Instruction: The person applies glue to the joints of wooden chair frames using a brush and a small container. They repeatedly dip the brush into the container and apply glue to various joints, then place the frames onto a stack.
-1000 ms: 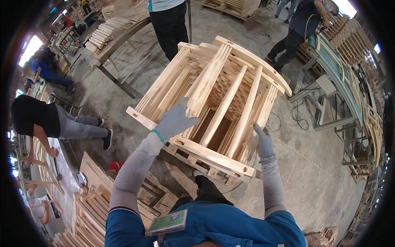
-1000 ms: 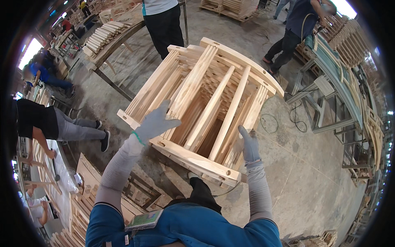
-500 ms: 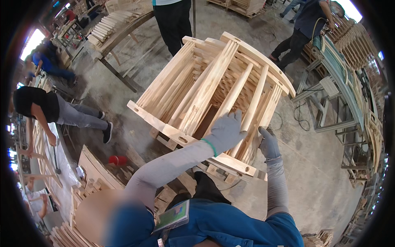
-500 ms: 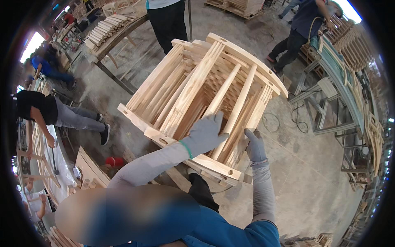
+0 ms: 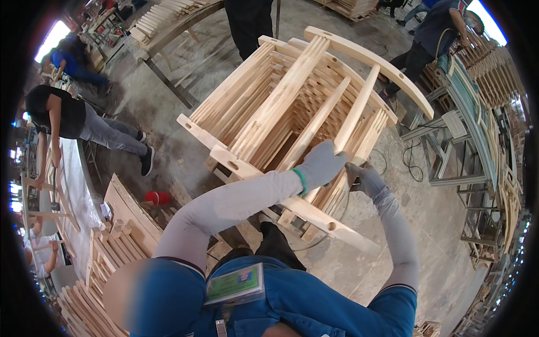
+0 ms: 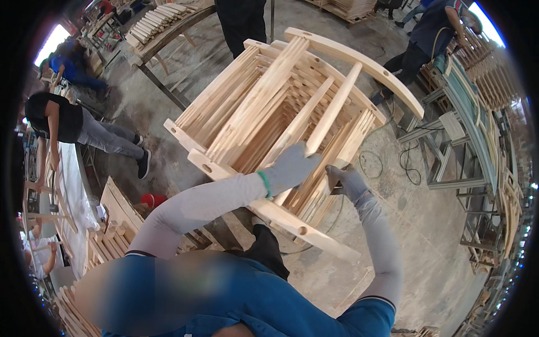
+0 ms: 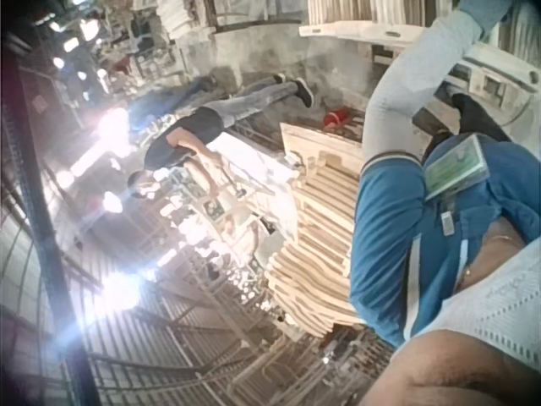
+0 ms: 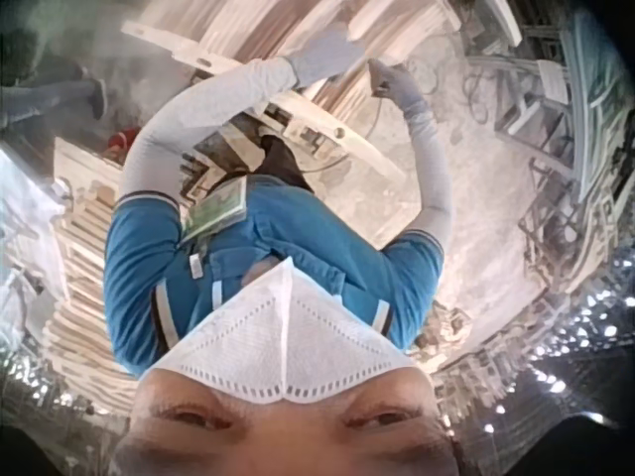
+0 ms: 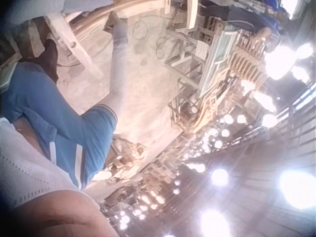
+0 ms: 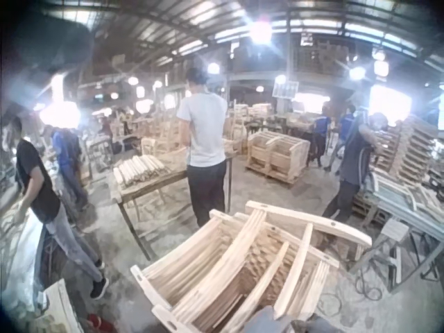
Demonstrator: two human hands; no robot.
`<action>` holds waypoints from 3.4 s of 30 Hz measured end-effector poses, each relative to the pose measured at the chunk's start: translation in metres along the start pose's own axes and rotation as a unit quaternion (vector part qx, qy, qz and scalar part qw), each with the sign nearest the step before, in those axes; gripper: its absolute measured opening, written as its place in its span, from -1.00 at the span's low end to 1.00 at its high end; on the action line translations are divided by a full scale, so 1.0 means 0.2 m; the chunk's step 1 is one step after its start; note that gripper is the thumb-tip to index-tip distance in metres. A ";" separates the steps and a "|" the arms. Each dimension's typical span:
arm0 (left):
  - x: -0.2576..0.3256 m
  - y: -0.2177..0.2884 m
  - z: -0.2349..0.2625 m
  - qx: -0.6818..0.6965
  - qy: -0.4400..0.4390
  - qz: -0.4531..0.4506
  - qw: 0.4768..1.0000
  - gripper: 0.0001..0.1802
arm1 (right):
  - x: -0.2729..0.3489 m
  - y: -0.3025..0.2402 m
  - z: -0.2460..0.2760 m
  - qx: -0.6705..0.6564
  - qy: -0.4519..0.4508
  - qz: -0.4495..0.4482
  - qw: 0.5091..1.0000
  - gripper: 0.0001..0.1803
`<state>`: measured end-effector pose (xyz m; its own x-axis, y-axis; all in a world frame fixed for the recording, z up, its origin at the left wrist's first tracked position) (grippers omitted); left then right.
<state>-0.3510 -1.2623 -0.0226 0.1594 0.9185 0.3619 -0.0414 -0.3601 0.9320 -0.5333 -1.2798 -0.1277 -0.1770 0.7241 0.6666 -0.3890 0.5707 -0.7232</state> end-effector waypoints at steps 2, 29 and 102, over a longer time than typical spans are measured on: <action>0.11 0.06 0.08 0.005 0.019 0.001 1.000 -0.58 | 0.00 -0.01 0.00 0.027 -0.011 -0.008 1.000 -0.29; 2.37 0.04 1.23 0.028 0.610 -0.095 0.786 -0.85 | -0.06 -0.02 -0.02 -0.117 0.179 0.178 0.961 -0.50; 5.39 -2.28 2.20 -0.210 0.719 0.337 0.570 -0.65 | 1.73 -0.33 -2.73 0.162 -0.154 0.347 0.911 -0.65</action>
<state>0.2741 -0.1802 -0.0655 -0.9938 -0.1115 0.0006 0.1032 -0.9174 0.3845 -0.0745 -0.8551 0.0521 -0.7078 0.6952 0.1251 -0.3250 -0.1633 -0.9315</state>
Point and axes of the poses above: each hand's wrist, its own x-axis away from the middle knuckle, its own z-axis out of the back of the hand, y = z × x, the point moved 9 cm from there along -x, towards the middle knuckle, and after that the axes turned 11 degrees about x, right-handed, at the moved point
